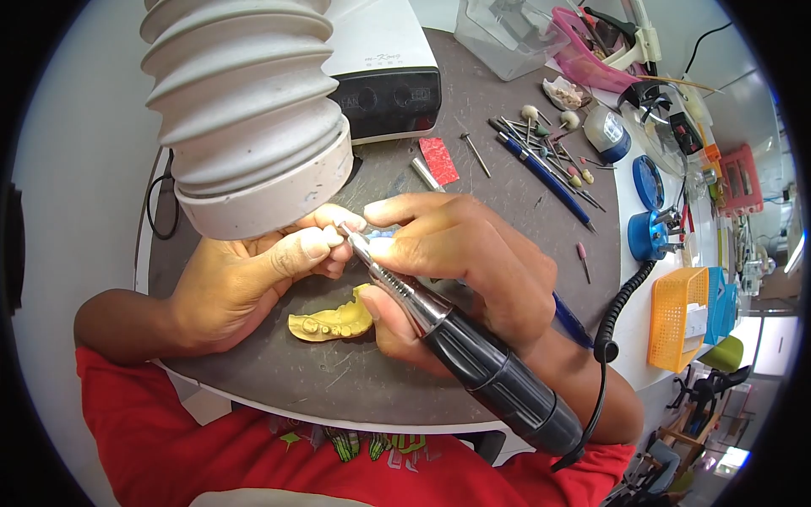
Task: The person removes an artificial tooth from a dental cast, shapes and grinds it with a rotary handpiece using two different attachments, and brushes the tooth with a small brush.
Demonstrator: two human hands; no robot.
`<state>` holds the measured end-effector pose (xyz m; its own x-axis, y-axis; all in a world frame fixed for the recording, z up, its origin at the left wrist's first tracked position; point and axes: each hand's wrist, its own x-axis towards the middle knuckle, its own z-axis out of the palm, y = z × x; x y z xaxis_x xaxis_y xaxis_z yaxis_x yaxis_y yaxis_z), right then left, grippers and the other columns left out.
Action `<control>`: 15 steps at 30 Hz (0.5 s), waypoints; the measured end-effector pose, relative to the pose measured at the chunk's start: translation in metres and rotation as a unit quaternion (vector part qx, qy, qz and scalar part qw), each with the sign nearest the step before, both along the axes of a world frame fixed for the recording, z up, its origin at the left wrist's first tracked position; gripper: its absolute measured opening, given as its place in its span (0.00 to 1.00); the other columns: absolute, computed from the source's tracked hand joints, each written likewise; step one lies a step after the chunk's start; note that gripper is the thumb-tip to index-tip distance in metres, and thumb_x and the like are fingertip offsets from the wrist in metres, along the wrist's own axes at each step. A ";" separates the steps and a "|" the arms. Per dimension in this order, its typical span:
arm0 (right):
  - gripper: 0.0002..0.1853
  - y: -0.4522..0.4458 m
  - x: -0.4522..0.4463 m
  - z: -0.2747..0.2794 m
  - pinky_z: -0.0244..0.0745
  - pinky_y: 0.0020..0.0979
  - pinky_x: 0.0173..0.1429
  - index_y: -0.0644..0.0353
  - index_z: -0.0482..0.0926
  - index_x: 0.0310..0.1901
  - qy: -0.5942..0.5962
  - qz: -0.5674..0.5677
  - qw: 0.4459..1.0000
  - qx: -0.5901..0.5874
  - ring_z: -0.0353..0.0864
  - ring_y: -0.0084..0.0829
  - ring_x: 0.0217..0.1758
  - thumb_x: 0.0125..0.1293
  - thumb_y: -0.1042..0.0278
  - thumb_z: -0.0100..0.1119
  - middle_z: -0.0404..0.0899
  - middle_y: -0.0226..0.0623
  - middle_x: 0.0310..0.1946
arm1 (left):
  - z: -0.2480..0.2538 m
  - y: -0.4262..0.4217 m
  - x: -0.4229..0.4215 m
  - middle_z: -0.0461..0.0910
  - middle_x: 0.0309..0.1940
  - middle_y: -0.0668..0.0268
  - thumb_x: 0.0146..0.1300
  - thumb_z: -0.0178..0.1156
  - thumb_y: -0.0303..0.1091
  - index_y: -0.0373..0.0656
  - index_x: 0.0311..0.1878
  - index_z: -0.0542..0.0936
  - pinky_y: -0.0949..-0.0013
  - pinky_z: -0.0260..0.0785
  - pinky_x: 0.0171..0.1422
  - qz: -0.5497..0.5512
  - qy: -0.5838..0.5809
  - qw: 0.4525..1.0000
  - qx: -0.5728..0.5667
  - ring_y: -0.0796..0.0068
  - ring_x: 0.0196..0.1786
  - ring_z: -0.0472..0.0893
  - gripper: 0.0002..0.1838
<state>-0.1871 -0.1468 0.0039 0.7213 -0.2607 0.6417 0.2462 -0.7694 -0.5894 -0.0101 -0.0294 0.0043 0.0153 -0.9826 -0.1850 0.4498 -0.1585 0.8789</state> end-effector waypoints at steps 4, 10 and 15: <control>0.16 -0.002 0.001 -0.001 0.72 0.31 0.45 0.64 0.71 0.44 -0.004 0.012 1.000 -0.011 0.77 0.32 0.34 0.57 0.73 0.65 0.76 0.40 0.32 | -0.001 0.000 0.001 0.77 0.42 0.62 0.68 0.55 0.29 0.31 0.55 0.73 0.73 0.68 0.52 -0.003 0.004 1.000 0.000 0.77 0.45 0.74 0.16; 0.16 -0.002 0.001 0.001 0.73 0.34 0.46 0.64 0.71 0.44 0.002 0.025 1.000 -0.012 0.79 0.35 0.38 0.57 0.73 0.65 0.76 0.41 0.33 | 0.000 0.001 0.001 0.77 0.46 0.61 0.68 0.56 0.29 0.32 0.55 0.74 0.72 0.70 0.53 0.001 -0.011 1.000 -0.004 0.77 0.47 0.75 0.15; 0.17 -0.002 -0.001 0.000 0.74 0.35 0.47 0.64 0.71 0.45 0.014 0.021 1.000 0.006 0.79 0.38 0.41 0.56 0.74 0.67 0.76 0.41 0.34 | 0.002 0.001 0.001 0.77 0.47 0.61 0.68 0.56 0.30 0.32 0.55 0.74 0.72 0.70 0.54 0.003 -0.007 1.000 -0.002 0.77 0.48 0.76 0.15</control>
